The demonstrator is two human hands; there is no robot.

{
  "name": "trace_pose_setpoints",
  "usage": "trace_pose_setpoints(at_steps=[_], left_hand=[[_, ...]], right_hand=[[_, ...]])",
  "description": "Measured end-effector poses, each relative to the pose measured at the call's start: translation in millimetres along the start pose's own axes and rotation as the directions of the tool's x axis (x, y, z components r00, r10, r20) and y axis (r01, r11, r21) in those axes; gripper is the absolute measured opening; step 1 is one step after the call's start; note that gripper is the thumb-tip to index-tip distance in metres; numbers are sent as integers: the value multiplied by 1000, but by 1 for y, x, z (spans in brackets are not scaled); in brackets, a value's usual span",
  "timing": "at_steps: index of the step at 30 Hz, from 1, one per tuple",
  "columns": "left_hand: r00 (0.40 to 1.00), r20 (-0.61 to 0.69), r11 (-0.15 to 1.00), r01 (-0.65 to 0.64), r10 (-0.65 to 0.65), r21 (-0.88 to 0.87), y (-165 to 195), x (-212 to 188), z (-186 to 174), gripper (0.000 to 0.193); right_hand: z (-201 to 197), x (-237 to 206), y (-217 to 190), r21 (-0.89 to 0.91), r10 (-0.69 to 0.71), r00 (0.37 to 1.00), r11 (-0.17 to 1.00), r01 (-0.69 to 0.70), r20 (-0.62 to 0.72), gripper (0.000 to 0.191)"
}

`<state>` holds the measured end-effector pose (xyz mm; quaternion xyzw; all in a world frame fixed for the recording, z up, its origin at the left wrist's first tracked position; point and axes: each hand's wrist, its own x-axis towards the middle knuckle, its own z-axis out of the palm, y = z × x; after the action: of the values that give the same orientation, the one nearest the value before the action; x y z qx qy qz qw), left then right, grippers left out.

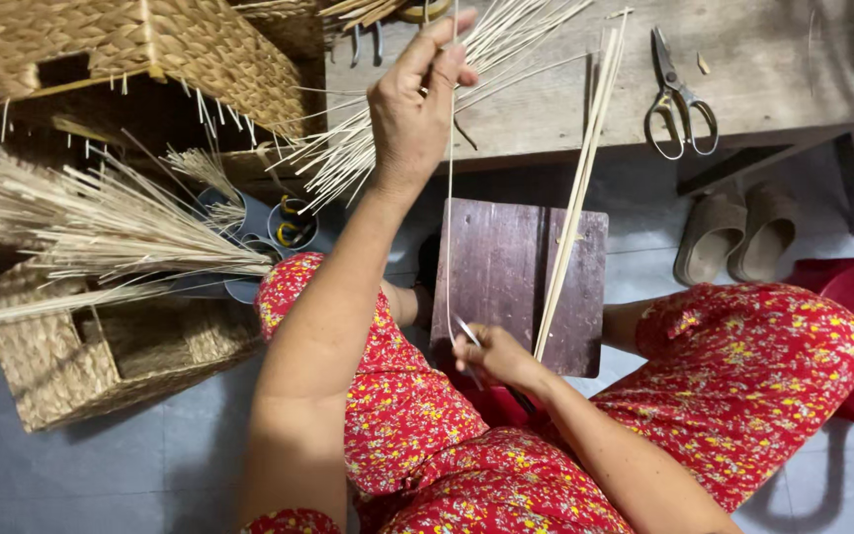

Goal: The person sits on the floor and splits thin bamboo sticks lengthwise with a knife, holding each stick against a wooden block on their lap and pulling the split halves apart, working through sticks one at a time.

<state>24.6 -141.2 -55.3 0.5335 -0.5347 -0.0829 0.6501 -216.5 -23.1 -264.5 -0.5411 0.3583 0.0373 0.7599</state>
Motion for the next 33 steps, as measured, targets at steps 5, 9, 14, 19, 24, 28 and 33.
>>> trace_pose_setpoints(at_steps=[5,9,14,19,24,28,33], left_hand=[[999,-32,993,22,-26,-118,-9,5,-22,25],[958,173,964,249,-230,-95,-19,-9,-24,31],[811,480,902,424,-335,-87,-25,-49,0,31],[541,697,788,614,-470,55,-21,-76,14,28],[559,669,755,656,-490,5,-29,-74,27,21],[603,579,741,671,-549,4,-44,-72,35,16],[725,419,833,518,-547,192,-67,-68,32,17]], right_hand=[[4,-3,-6,-26,-88,991,995,91,101,11],[-1,-10,-25,71,-336,939,937,341,-79,13],[-8,-22,-49,326,-303,929,875,359,-211,13],[-10,-31,-56,554,-313,935,755,351,-166,13],[-16,-33,-50,581,-429,898,708,402,-99,19],[-17,-27,-50,510,-391,914,767,389,-110,22],[-8,-23,-52,240,-242,927,919,314,-285,29]])
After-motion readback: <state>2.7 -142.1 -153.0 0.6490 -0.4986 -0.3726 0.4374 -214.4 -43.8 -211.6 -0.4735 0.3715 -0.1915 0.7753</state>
